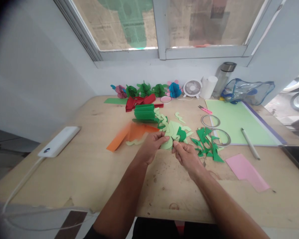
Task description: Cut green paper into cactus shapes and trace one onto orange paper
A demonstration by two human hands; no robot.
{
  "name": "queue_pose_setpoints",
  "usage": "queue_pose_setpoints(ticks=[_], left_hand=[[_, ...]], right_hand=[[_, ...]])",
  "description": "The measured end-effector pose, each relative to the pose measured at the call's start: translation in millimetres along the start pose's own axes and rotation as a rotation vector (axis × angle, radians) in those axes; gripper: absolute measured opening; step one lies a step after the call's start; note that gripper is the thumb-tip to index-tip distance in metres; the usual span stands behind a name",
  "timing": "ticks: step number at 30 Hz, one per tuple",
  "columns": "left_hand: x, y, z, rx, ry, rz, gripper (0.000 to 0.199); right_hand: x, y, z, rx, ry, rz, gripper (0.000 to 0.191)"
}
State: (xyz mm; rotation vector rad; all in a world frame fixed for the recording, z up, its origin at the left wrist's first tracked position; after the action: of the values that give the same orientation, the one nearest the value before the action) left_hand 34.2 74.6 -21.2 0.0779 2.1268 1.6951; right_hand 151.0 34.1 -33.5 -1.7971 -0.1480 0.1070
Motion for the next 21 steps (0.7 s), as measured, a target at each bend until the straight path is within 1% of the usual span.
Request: queue_pose_setpoints(ticks=[8,16,21], left_hand=[[0.0,-0.9,0.4,-0.001,-0.005,0.009,0.029],[0.4,-2.4,2.7,0.002,-0.002,-0.004,0.032],[5.1,-0.6,2.3,-0.019,0.061,-0.059,0.034]], right_hand=[[2.2,1.5,2.0,0.034,0.017,-0.009,0.052],[2.0,2.2,1.7,0.004,0.019,-0.011,0.051],[2.3,-0.2,-1.6,0.005,0.041,-0.010,0.051]])
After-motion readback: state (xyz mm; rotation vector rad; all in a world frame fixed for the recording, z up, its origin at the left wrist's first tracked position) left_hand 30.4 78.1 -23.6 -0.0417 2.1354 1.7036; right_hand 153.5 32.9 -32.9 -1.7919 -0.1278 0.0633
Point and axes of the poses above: each hand's wrist, its own z-axis towards the middle knuckle, its own x-axis out of the back of the hand, y = z × x, the point moved 7 cm from there along z, towards the middle knuckle, and after that the axes turned 6 degrees about -y, right-handed, at the moved point
